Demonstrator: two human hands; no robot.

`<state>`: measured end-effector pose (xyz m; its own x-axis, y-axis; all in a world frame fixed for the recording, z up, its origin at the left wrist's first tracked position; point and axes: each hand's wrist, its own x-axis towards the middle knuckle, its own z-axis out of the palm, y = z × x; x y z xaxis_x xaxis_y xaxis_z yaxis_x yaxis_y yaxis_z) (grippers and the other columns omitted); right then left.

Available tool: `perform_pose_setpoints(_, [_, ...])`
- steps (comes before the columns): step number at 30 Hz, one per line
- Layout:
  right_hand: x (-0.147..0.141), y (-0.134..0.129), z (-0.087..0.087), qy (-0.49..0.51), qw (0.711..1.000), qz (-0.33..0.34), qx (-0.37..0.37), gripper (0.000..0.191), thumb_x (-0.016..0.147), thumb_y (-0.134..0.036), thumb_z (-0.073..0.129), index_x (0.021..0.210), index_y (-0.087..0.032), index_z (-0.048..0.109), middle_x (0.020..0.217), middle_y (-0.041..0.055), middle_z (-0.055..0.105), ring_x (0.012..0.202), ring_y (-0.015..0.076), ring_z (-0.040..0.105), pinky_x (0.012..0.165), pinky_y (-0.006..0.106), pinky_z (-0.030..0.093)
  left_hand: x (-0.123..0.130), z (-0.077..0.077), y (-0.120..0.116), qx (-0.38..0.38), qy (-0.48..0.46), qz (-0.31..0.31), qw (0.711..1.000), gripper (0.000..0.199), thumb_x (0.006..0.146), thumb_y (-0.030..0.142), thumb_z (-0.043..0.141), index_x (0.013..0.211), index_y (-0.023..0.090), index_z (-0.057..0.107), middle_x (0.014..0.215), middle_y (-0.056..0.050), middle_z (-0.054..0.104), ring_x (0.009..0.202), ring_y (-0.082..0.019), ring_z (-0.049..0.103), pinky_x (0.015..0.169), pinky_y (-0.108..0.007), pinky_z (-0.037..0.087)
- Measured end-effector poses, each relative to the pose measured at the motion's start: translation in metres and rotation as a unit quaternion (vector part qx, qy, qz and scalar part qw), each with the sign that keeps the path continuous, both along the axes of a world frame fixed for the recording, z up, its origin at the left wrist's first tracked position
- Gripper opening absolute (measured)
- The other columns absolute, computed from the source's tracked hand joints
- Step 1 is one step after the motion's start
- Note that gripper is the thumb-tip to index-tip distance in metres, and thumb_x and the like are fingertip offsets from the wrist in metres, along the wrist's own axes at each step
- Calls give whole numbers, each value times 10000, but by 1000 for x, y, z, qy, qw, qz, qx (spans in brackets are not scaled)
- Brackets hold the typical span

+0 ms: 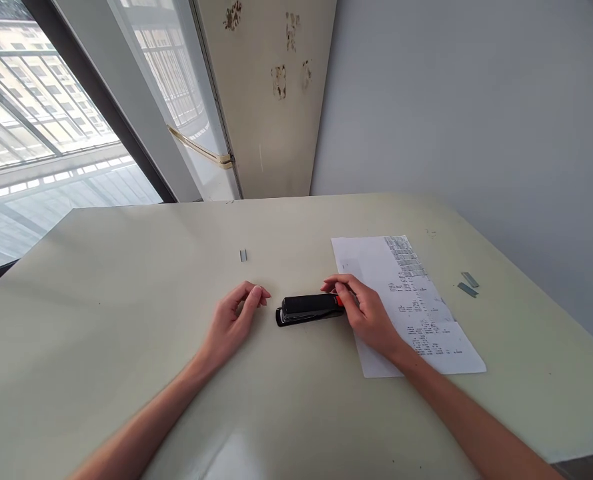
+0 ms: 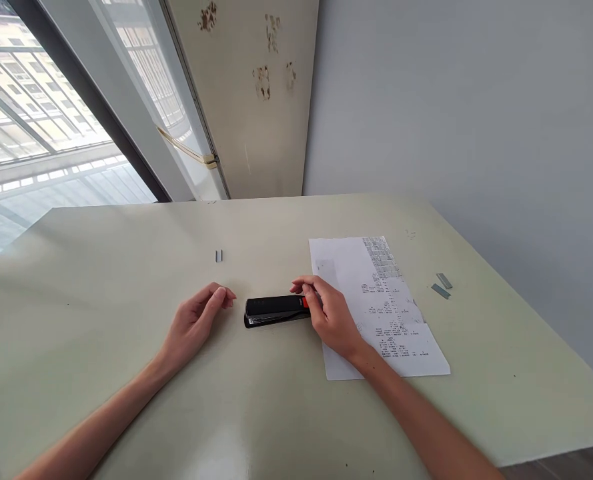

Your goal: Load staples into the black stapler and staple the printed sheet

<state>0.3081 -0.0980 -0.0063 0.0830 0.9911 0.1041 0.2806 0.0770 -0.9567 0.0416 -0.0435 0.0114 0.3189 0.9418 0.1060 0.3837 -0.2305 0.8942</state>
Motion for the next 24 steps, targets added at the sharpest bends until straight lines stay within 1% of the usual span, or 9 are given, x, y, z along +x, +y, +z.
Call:
perform_pose_setpoints(4, [-1,-2,-4,-38,999,4,13,314,1108,-478,434,1175,-281,669,1120,65,769,1053,234,720,945,395,591,-5,-2,6,5,-20,35,999,399,1077,531,482,947,209,678,938,-34,689,950,-201,639,905,-302,473])
perform_pose_setpoints(8, [-4,-5,-5,-76,996,-10,34,307,1119,-449,416,1146,-275,668,1057,52,770,944,223,707,849,373,583,-19,-2,20,42,-17,87,995,377,1075,524,483,977,211,669,1022,-43,692,1031,-213,626,987,-313,456])
perform_pose_setpoints(11, [-6,-6,-8,-91,995,-9,48,301,1126,-428,408,1157,-279,667,1054,47,766,928,217,703,835,366,582,-27,-1,30,39,-17,136,990,390,1076,536,472,989,214,675,1057,-49,690,1037,-218,611,991,-318,455])
perform_pose_setpoints(13, [-6,-6,-9,-101,994,-11,47,307,1134,-421,386,1192,-281,653,1077,47,764,922,210,703,848,368,585,-30,-1,33,25,-25,152,988,413,1077,550,465,979,212,682,1054,-53,690,1012,-217,602,983,-323,457])
perform_pose_setpoints(16, [-3,-6,-8,-135,990,16,45,280,1126,-438,431,1271,-283,614,1154,53,763,978,216,716,864,374,589,-28,-2,31,4,-53,121,991,447,1074,574,477,969,203,702,1073,-71,708,1016,-226,610,998,-342,464])
perform_pose_setpoints(19, [0,-5,-4,-221,966,99,88,281,1075,-452,572,1290,-277,616,1181,63,759,1036,247,713,884,400,577,-22,-3,24,-44,-108,48,992,465,1072,590,499,1019,192,733,1143,-98,734,1104,-248,642,1056,-372,475])
perform_pose_setpoints(21, [2,-5,-2,-266,948,129,116,257,1063,-439,602,1248,-267,648,1123,63,763,986,250,708,853,403,563,-17,-4,19,-84,-147,6,986,469,1070,596,514,1051,189,745,1181,-110,741,1164,-264,655,1101,-395,473])
perform_pose_setpoints(22, [1,-5,0,-273,946,131,119,242,1062,-433,605,1222,-261,664,1084,60,763,949,246,704,821,396,556,-15,-4,16,-103,-163,-7,981,470,1068,598,521,1061,187,749,1191,-115,744,1188,-272,657,1120,-405,469])
perform_pose_setpoints(24, [0,-7,4,-256,954,121,95,226,1041,-434,638,1171,-257,690,1008,47,756,879,232,688,758,374,535,-11,-4,12,-139,-197,-20,970,463,1058,597,551,1065,182,756,1195,-119,747,1225,-285,658,1146,-414,463])
